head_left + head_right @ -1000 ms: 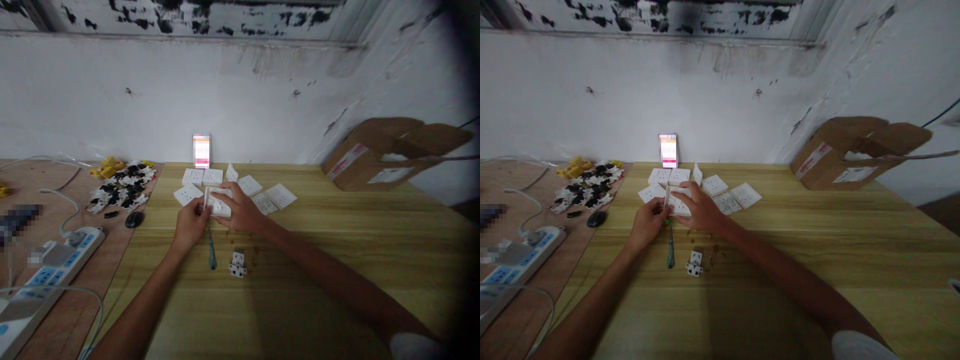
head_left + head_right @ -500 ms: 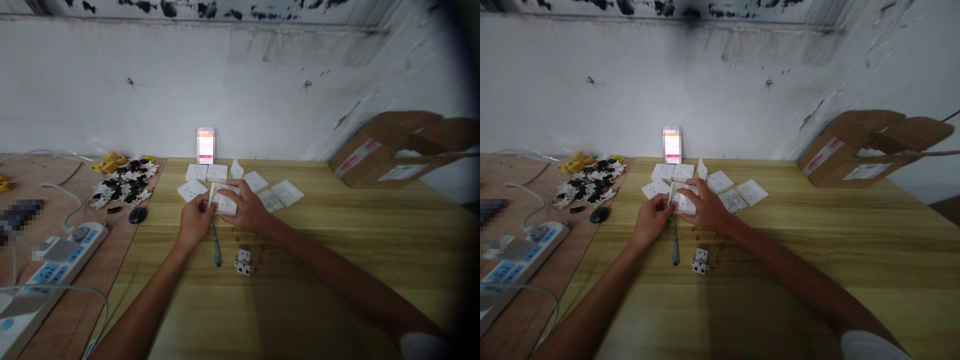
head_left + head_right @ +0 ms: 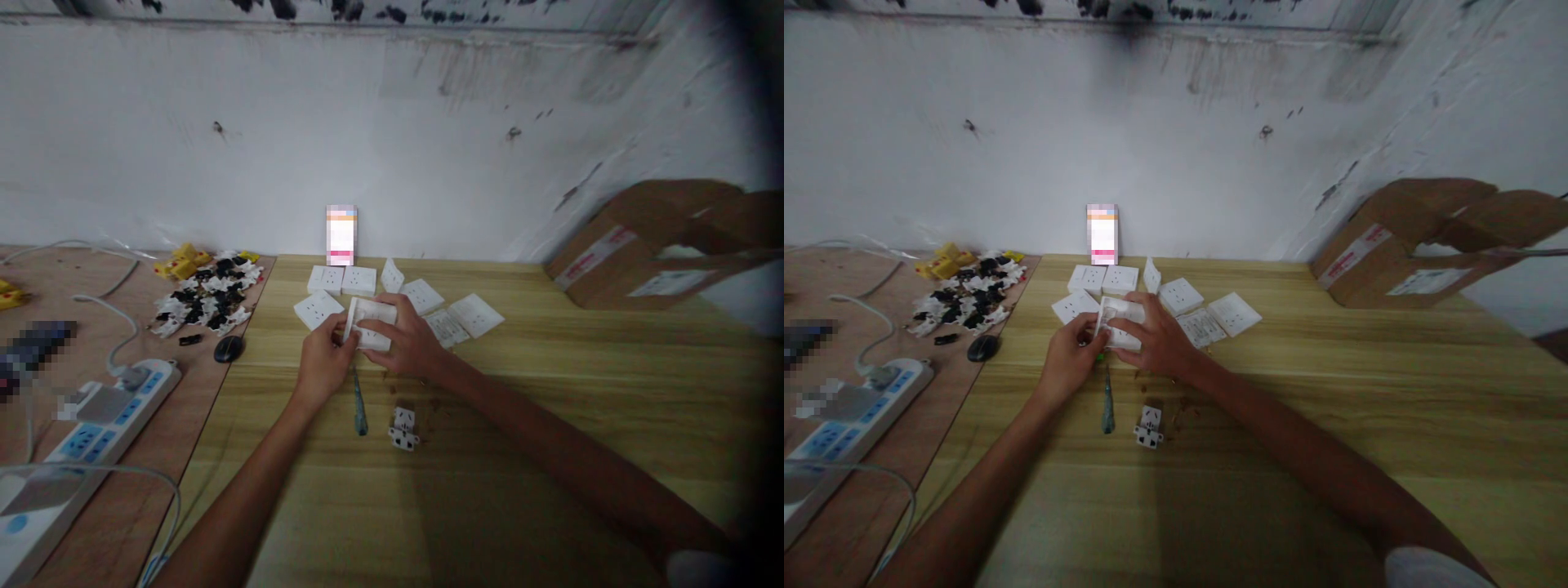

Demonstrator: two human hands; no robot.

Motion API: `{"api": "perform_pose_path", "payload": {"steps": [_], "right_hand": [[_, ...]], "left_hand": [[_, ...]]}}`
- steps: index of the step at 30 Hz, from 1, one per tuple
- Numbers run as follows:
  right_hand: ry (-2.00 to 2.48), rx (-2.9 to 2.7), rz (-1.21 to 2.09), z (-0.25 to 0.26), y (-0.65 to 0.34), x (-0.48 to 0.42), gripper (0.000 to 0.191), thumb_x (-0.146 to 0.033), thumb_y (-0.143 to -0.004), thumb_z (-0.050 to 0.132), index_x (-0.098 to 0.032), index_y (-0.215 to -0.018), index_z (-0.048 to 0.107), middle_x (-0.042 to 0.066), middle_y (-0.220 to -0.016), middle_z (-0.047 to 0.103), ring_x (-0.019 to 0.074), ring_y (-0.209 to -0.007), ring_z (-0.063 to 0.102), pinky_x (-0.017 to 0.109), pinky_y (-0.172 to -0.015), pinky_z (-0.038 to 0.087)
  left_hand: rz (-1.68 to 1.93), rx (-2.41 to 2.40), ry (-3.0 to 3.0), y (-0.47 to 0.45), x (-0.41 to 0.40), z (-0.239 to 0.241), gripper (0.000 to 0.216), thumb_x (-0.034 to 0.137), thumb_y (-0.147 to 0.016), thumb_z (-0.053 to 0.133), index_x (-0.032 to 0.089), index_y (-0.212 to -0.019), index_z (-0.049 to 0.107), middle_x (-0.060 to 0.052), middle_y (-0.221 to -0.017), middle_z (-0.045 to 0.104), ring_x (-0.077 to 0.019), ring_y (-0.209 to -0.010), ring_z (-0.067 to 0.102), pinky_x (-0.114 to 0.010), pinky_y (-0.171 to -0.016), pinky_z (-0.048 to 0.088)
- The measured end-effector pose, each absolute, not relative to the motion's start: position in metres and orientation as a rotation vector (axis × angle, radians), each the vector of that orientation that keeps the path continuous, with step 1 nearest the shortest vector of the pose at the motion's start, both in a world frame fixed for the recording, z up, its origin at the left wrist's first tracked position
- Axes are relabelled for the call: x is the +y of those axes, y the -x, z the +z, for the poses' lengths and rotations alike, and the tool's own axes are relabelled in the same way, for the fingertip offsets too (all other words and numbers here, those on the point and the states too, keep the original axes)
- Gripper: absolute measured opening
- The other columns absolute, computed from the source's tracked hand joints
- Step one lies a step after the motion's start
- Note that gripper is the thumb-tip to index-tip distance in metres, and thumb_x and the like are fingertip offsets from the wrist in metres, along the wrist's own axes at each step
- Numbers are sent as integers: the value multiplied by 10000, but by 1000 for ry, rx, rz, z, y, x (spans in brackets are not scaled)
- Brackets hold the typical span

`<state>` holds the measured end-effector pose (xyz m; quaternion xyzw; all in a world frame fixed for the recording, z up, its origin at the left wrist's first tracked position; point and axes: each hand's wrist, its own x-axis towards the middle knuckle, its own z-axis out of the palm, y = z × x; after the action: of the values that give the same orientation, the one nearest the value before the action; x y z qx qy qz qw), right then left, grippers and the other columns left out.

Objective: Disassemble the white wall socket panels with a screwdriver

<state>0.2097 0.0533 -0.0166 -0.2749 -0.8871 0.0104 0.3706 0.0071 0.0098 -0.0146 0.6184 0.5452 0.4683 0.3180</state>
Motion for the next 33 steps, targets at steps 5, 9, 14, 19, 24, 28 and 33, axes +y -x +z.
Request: {"api": "perform_pose_path", "payload": {"steps": [5, 9, 14, 19, 24, 28, 33], "right_hand": [[697, -2275, 40, -19, -210, 54, 501, -323, -799, 847, -308, -1269, 672, 111, -1488, 423, 369, -1359, 476, 625, -1017, 552], [694, -2274, 24, -19, -211, 54, 494, -333, -812, 837, -298, -1275, 669, 124, -1484, 420, 369, -1352, 488, 617, -1007, 561], [683, -2287, -22, -19, -211, 54, 471, -352, -846, 804, -288, -1290, 659, 134, -1469, 410, 358, -1350, 485, 602, -1005, 568], [676, -2307, -16, -18, -211, 55, 497, -343, -847, 804, -302, -1315, 644, 128, -1486, 403, 366, -1373, 461, 624, -1020, 554], [658, -2306, -21, -20, -212, 56, 495, -346, -847, 803, -299, -1313, 644, 128, -1490, 400, 359, -1377, 462, 617, -1025, 555], [649, -2299, -37, -20, -212, 56, 512, -335, -843, 808, -290, -1321, 629, 133, -1498, 397, 366, -1373, 464, 613, -1015, 557], [667, -2289, -54, -18, -212, 54, 629, -351, -851, 796, -272, -1420, 539, 161, -1464, 423, 370, -1342, 487, 605, -1007, 565]], "left_hand": [[1245, 1446, -1616, -8, 9, -15, 253, 296, -893, 659, 188, -1115, 711, -46, -982, 767, -164, -700, 640, -279, -694, 501], [1232, 1443, -1636, -8, 10, -16, 244, 288, -896, 656, 187, -1111, 711, -45, -966, 770, -171, -715, 648, -289, -704, 506], [1227, 1439, -1635, -7, 11, -17, 239, 284, -902, 648, 185, -1110, 710, -50, -976, 772, -181, -748, 664, -294, -717, 512], [1233, 1406, -1639, -6, 11, -18, 238, 279, -897, 649, 194, -1111, 707, -46, -970, 769, -180, -743, 662, -289, -713, 516], [1226, 1404, -1633, -6, 12, -20, 244, 274, -897, 651, 195, -1125, 688, -44, -977, 766, -167, -701, 646, -286, -687, 508], [1241, 1370, -1604, -6, 14, -23, 235, 280, -897, 664, 190, -1113, 683, -45, -969, 765, -176, -752, 673, -285, -716, 516], [1261, 1367, -1585, -7, 14, -24, 232, 270, -885, 682, 184, -1100, 693, -47, -938, 760, -191, -796, 682, -298, -759, 521]]}}
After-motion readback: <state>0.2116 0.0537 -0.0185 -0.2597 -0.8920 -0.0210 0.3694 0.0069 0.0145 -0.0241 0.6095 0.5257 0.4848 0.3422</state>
